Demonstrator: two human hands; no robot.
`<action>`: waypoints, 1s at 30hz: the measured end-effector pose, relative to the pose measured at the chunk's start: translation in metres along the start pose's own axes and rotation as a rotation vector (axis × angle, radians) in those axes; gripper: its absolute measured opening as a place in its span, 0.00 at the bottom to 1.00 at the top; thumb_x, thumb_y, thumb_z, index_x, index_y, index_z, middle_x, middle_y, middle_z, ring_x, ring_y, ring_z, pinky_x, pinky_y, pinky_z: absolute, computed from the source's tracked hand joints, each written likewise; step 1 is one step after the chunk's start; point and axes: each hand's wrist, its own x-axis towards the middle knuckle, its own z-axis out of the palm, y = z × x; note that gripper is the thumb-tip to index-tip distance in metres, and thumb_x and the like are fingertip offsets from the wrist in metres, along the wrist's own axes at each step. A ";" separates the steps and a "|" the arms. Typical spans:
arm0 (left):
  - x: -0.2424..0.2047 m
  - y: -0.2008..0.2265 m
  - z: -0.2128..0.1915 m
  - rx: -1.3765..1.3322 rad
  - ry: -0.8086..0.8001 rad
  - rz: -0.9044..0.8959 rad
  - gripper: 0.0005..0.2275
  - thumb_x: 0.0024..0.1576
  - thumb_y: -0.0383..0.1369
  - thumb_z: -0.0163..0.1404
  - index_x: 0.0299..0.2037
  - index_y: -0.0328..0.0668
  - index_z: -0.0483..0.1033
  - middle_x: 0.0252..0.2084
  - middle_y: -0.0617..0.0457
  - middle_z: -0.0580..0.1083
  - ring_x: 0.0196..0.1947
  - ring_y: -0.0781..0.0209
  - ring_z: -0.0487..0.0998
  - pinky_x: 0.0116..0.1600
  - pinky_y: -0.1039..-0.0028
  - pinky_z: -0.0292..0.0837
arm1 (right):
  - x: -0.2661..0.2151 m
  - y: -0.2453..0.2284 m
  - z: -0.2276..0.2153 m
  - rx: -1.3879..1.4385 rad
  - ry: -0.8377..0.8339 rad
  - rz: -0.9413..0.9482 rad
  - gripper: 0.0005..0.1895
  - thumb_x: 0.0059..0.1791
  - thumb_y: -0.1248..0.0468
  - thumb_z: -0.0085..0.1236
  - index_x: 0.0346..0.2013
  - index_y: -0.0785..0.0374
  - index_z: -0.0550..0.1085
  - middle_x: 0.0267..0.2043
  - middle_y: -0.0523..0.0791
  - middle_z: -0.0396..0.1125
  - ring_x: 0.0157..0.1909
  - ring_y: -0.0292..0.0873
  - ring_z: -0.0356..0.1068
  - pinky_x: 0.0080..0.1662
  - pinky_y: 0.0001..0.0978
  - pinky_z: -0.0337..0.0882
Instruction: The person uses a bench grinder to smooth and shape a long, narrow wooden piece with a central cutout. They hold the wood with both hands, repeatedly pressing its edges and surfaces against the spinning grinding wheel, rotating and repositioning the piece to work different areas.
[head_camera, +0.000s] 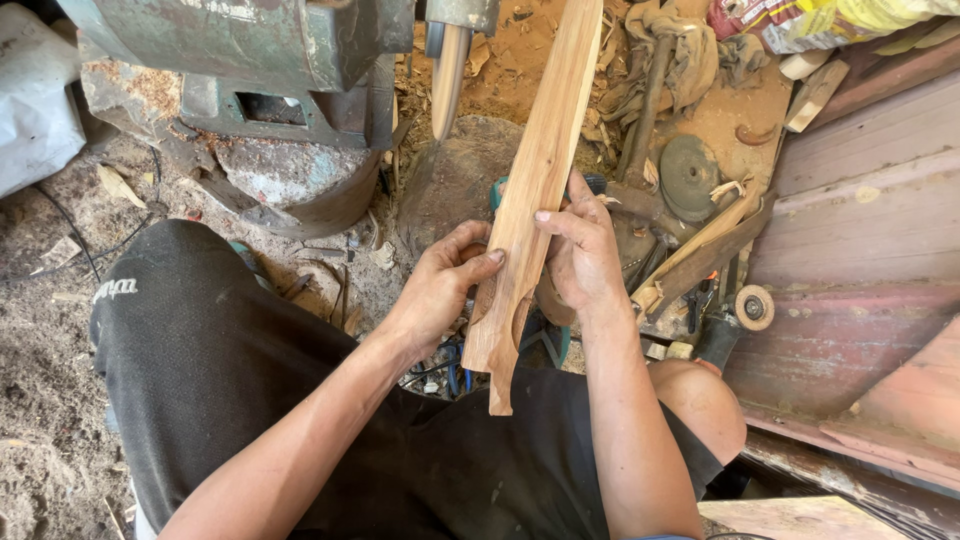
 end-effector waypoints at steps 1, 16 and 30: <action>0.000 0.000 0.000 0.004 -0.002 0.006 0.17 0.60 0.33 0.50 0.59 0.41 0.71 0.50 0.51 0.78 0.54 0.65 0.76 0.63 0.71 0.66 | 0.000 0.001 0.000 0.000 0.011 0.004 0.34 0.47 0.75 0.51 0.69 0.71 0.60 0.56 0.58 0.70 0.56 0.50 0.73 0.61 0.42 0.73; 0.000 -0.001 -0.002 -0.089 -0.040 0.024 0.14 0.61 0.32 0.45 0.54 0.36 0.75 0.43 0.50 0.78 0.42 0.64 0.77 0.49 0.73 0.73 | 0.004 -0.001 0.000 -0.025 0.030 0.020 0.33 0.47 0.75 0.48 0.69 0.73 0.59 0.56 0.59 0.70 0.57 0.50 0.74 0.61 0.41 0.74; 0.005 -0.011 -0.004 -0.023 -0.058 0.067 0.14 0.63 0.32 0.46 0.55 0.34 0.76 0.43 0.50 0.77 0.42 0.65 0.76 0.49 0.72 0.72 | 0.003 0.001 -0.003 -0.079 0.033 0.004 0.34 0.46 0.71 0.52 0.68 0.71 0.61 0.55 0.58 0.71 0.58 0.51 0.73 0.62 0.44 0.73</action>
